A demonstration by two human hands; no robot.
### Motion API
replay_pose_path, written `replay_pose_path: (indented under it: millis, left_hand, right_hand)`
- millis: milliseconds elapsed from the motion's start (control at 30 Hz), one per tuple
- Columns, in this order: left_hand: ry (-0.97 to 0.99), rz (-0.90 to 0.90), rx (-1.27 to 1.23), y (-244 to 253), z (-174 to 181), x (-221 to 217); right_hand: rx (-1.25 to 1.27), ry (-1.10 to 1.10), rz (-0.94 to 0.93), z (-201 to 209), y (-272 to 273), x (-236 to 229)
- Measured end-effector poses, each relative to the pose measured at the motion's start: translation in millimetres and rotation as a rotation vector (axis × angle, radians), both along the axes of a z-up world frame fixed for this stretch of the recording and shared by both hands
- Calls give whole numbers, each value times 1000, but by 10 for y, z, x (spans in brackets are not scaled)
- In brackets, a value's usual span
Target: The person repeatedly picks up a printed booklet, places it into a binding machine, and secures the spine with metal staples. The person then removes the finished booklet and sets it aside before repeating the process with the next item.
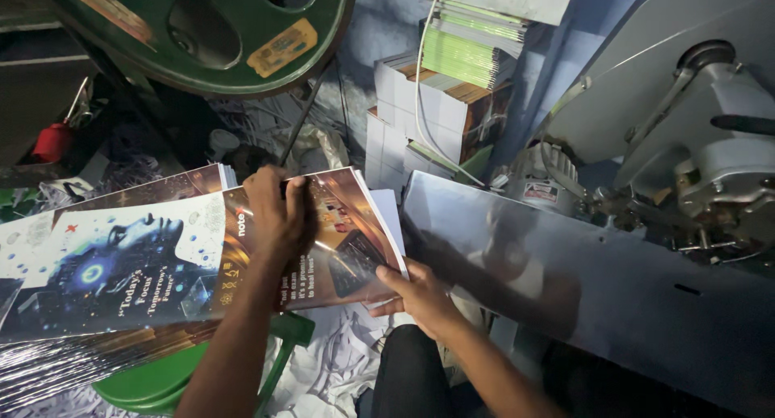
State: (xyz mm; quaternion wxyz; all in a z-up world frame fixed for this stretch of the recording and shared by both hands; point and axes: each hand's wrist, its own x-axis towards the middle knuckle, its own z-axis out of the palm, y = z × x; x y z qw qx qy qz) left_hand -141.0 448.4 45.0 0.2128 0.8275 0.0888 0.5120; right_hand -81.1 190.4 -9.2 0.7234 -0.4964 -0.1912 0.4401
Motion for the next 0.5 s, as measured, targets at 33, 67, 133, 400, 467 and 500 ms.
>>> replay_pose_path:
  millis: [33, 67, 133, 400, 467, 500]
  left_hand:
    - [-13, -1, 12, -3, 20, -15]
    - [-24, -2, 13, -12, 43, -18]
    - [-49, -1, 19, -26, 110, -24]
    - [128, -84, 39, -102, 471, -36]
    - [258, -74, 77, -48, 504, -1]
    - [320, -62, 88, 6, 511, -4]
  right_hand:
    - [36, -49, -27, 29, -1, -30]
    - [73, -99, -54, 60, -13, -70]
    - [112, -193, -86, 125, -35, -126]
    - [-170, -714, -327, -63, -272, 61]
    - [-83, -658, -347, -92, -411, 183]
    - [-42, -631, -360, -88, -495, 246]
